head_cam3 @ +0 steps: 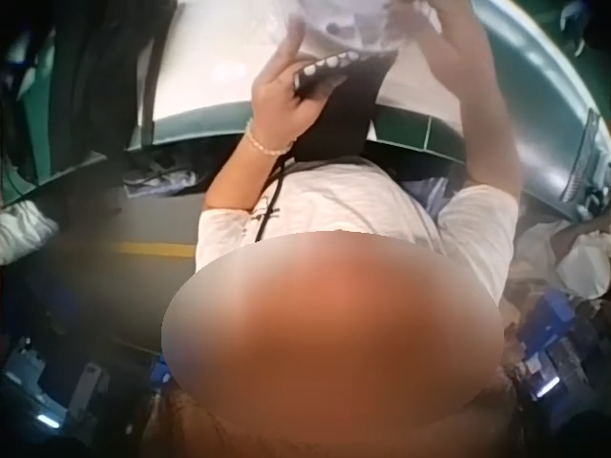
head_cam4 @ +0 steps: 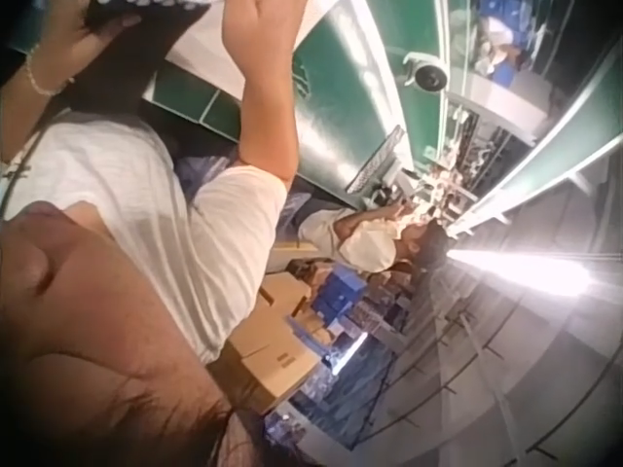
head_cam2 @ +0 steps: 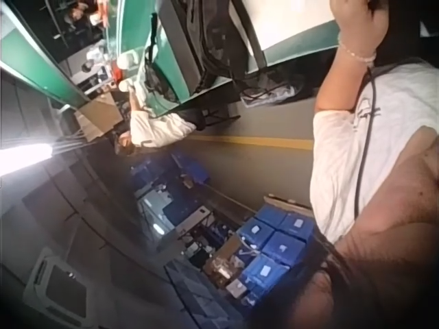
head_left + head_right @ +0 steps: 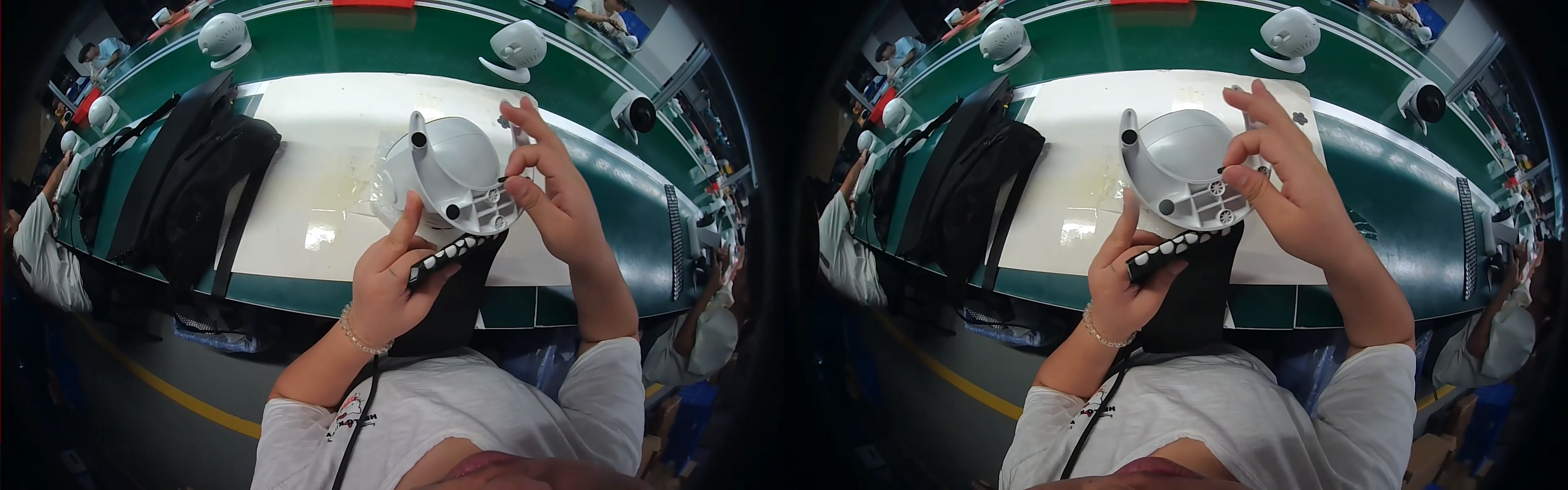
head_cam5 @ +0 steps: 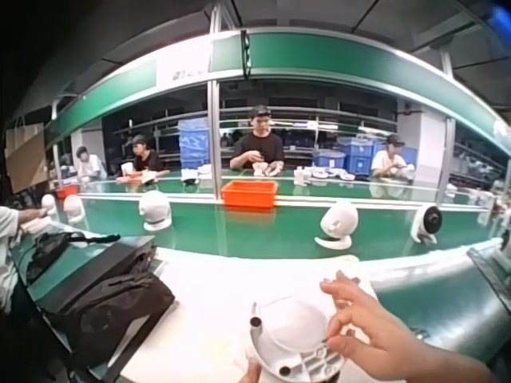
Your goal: Manually assembling small plastic or rubber components into the housing of a light fixture or electronic device base on an assembly line.
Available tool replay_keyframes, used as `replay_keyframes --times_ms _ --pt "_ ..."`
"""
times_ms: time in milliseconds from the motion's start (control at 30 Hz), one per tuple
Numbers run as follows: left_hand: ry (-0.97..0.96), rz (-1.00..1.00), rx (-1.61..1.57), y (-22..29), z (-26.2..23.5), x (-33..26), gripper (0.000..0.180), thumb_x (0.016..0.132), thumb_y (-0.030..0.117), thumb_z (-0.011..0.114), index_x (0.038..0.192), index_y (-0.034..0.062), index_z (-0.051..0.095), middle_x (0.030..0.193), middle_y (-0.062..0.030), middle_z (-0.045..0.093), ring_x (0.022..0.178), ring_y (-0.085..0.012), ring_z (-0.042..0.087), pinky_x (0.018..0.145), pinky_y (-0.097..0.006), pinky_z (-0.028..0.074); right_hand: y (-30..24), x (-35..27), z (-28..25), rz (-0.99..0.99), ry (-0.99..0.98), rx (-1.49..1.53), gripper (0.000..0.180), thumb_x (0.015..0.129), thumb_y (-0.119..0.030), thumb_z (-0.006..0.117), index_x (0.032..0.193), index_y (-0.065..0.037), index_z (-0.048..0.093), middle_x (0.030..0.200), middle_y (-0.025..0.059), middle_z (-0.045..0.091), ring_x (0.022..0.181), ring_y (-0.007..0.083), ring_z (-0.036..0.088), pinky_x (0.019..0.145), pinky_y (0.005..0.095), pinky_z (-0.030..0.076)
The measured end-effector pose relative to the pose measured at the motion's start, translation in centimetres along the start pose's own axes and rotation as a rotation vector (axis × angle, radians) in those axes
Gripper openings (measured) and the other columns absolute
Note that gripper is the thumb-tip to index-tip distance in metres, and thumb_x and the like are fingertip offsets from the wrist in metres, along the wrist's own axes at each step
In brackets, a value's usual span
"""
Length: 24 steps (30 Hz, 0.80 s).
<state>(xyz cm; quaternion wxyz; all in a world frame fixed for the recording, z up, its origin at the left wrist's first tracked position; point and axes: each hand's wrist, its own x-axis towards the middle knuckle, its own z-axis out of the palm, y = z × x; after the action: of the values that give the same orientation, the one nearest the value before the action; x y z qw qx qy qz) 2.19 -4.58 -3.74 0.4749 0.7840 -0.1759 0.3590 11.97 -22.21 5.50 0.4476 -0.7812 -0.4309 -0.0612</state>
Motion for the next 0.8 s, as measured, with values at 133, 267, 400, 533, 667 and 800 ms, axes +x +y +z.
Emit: replay_keyframes --times_ms 133,267,400,533,667,800 --pt "0.019 0.013 0.016 -0.1 0.1 0.0 0.029 0.058 0.003 0.074 0.076 -0.0008 0.052 0.127 -0.0251 0.040 0.068 -0.0206 0.060 0.061 -0.027 0.048 -0.1 -0.3 0.1 0.086 -0.063 0.048 0.004 0.083 -0.010 0.054 0.085 -0.007 0.054 0.135 0.0149 0.034 0.132 0.0341 0.016 0.098 0.0387 0.025" --pt "0.011 0.008 0.021 0.0 0.1 0.0 0.029 0.058 0.002 0.074 0.077 -0.0003 0.051 0.128 -0.0255 0.039 0.068 -0.0206 0.060 0.061 -0.027 0.048 0.1 -0.3 0.1 0.091 -0.071 0.018 0.005 0.083 -0.012 0.054 0.086 -0.007 0.054 0.136 0.0154 0.032 0.132 0.0350 0.013 0.094 0.0368 0.030" --pt "0.013 -0.003 0.011 0.1 0.1 0.1 0.029 0.058 0.002 0.074 0.076 0.0004 0.051 0.128 -0.0259 0.039 0.067 -0.0205 0.060 0.061 -0.027 0.048 0.3 -0.5 0.2 0.063 -0.051 0.030 0.007 0.083 -0.013 0.054 0.086 -0.007 0.054 0.137 0.0161 0.031 0.132 0.0362 0.014 0.094 0.0370 0.028" --pt "0.021 0.000 0.004 0.1 0.1 0.3 0.028 0.059 0.001 0.074 0.075 0.0004 0.051 0.128 -0.0264 0.039 0.066 -0.0207 0.061 0.060 -0.027 0.048 0.3 -0.8 0.6 0.051 -0.039 0.003 0.015 0.086 -0.019 0.053 0.081 -0.005 0.051 0.138 0.0147 0.031 0.133 0.0333 0.010 0.094 0.0312 0.028" --pt "0.026 -0.008 0.000 0.1 0.2 0.3 0.027 0.058 0.001 0.074 0.072 0.0002 0.051 0.128 -0.0268 0.038 0.066 -0.0210 0.061 0.059 -0.027 0.048 0.7 -1.3 0.7 0.011 -0.039 -0.062 0.015 0.086 -0.019 0.053 0.082 -0.005 0.052 0.136 0.0155 0.033 0.133 0.0339 0.013 0.096 0.0332 0.027" --pt "0.016 -0.021 -0.012 0.2 0.1 0.4 0.026 0.058 0.001 0.074 0.071 0.0001 0.051 0.128 -0.0269 0.038 0.066 -0.0210 0.061 0.059 -0.027 0.048 0.3 -1.0 1.4 0.048 0.037 0.013 0.007 0.083 -0.013 0.055 0.085 -0.007 0.056 0.133 0.0144 0.037 0.131 0.0323 0.018 0.096 0.0352 0.026"
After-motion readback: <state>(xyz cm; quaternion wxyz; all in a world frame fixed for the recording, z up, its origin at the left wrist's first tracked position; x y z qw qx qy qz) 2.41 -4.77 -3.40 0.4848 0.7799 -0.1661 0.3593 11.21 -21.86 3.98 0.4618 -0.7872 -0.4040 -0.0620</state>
